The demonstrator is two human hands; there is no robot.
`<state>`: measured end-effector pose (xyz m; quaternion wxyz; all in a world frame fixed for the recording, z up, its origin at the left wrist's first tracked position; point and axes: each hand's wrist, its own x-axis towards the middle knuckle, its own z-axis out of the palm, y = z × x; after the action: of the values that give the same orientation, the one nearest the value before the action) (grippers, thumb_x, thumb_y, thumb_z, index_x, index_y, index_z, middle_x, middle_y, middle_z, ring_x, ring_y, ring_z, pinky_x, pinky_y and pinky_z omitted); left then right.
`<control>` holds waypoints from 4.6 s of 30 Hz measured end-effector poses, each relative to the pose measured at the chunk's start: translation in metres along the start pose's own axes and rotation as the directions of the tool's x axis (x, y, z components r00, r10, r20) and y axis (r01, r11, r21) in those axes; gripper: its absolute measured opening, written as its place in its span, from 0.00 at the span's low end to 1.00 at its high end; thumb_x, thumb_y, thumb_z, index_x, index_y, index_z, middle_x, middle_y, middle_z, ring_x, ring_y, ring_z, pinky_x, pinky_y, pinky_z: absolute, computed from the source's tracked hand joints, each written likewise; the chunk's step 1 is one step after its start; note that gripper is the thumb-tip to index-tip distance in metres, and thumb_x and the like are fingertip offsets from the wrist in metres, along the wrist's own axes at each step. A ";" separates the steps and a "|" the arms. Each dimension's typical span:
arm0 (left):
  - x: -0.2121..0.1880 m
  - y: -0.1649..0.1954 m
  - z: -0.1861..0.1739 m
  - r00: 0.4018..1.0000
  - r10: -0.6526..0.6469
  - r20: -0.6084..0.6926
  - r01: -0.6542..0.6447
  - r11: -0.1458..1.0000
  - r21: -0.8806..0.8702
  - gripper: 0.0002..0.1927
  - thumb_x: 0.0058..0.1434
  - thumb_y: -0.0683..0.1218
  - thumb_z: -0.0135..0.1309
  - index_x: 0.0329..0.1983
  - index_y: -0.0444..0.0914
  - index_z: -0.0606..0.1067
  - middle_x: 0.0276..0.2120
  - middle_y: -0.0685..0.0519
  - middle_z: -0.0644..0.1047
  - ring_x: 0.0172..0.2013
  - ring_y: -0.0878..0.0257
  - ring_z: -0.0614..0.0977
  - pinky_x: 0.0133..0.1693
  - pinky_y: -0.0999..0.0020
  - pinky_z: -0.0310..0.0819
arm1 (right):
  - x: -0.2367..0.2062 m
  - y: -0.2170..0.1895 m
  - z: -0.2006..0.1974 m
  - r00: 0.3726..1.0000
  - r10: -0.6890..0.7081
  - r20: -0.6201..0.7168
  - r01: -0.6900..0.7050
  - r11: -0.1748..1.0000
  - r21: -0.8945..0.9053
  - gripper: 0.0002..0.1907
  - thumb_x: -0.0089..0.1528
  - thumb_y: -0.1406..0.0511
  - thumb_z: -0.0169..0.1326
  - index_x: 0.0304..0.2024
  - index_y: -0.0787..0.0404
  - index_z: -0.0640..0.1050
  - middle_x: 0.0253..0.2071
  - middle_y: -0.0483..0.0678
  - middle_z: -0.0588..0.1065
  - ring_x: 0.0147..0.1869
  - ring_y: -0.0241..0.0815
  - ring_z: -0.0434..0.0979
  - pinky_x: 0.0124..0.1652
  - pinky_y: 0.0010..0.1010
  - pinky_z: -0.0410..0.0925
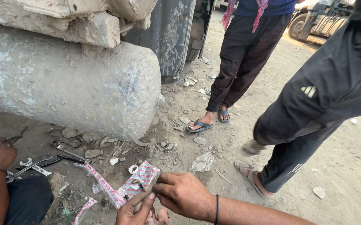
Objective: The person scrapes a metal part attached to a vehicle, collects debris, and then cleans and reassembles a brass fitting using a cloth and a small tool.
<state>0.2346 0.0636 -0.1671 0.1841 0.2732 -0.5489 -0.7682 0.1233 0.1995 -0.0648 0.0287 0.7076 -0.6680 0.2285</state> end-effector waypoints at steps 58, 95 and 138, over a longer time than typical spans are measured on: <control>-0.006 -0.017 -0.029 0.876 0.407 -0.260 -0.450 0.882 -0.136 0.15 0.69 0.50 0.53 0.34 0.34 0.77 0.22 0.52 0.81 0.19 0.70 0.80 0.19 0.73 0.78 | 0.039 -0.017 0.068 0.994 0.055 -0.091 -0.034 0.974 0.225 0.12 0.66 0.75 0.58 0.52 0.68 0.78 0.44 0.46 0.77 0.44 0.30 0.77 0.41 0.17 0.70; 0.019 -0.126 -0.036 0.928 -0.264 -0.262 0.309 0.939 0.153 0.15 0.64 0.54 0.56 0.38 0.37 0.78 0.24 0.49 0.83 0.25 0.60 0.84 0.30 0.62 0.76 | -0.025 0.177 0.123 0.917 0.131 0.377 -0.396 0.176 0.901 0.10 0.67 0.67 0.57 0.40 0.68 0.84 0.54 0.56 0.77 0.47 0.45 0.80 0.44 0.35 0.74; -0.019 -0.096 -0.017 0.890 0.053 -0.454 -0.309 0.802 -0.512 0.12 0.72 0.48 0.49 0.39 0.33 0.71 0.34 0.47 0.75 0.35 0.62 0.76 0.39 0.65 0.73 | -0.080 0.101 0.231 0.777 -0.381 0.501 0.002 0.798 0.603 0.28 0.59 0.57 0.61 0.61 0.55 0.74 0.61 0.49 0.75 0.64 0.49 0.76 0.59 0.41 0.72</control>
<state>0.2617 0.0943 -0.2577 0.4444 0.3079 -0.2652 -0.7984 0.0925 0.1838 -0.3270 -0.3729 0.7850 -0.4618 0.1774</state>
